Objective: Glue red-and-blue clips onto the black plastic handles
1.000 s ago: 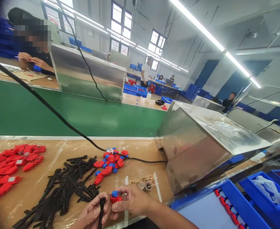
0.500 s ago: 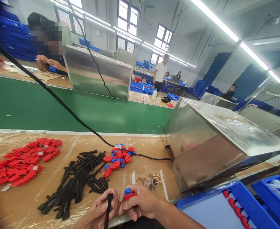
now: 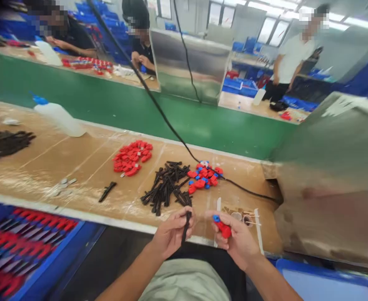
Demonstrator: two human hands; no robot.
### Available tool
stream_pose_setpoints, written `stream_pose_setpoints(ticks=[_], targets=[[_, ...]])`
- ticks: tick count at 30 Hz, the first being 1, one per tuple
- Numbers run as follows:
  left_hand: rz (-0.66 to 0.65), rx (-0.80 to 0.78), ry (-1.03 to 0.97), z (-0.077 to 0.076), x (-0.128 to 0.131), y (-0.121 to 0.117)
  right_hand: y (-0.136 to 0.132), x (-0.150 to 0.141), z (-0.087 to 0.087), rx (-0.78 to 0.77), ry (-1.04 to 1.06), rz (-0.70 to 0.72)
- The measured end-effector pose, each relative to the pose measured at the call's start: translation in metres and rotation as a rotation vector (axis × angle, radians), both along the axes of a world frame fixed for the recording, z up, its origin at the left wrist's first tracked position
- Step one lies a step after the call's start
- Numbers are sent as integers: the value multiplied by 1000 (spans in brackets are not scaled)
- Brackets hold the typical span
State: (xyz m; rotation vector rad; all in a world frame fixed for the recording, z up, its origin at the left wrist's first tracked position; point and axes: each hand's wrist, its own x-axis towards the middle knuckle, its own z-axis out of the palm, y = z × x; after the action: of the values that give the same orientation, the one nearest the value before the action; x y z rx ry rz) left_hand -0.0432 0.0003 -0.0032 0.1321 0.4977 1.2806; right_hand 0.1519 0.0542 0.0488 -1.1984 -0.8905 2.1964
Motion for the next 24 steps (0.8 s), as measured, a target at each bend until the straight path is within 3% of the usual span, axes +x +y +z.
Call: stream_pose_setpoints(ticks=[5,12,19,24], targets=[[-37,-54,18,-9,0,2,-3,-2,2,-1,-70,-48],[-139,-43,-8,-10,9,2,-10,-8,1,-45,1,-133],[-102,-50,36,-11,15,2,-16,-7,-4,-80,-34,-186],[-58,-62,112,-12,17,0,-22,-9,-7,-14,-68,-145]])
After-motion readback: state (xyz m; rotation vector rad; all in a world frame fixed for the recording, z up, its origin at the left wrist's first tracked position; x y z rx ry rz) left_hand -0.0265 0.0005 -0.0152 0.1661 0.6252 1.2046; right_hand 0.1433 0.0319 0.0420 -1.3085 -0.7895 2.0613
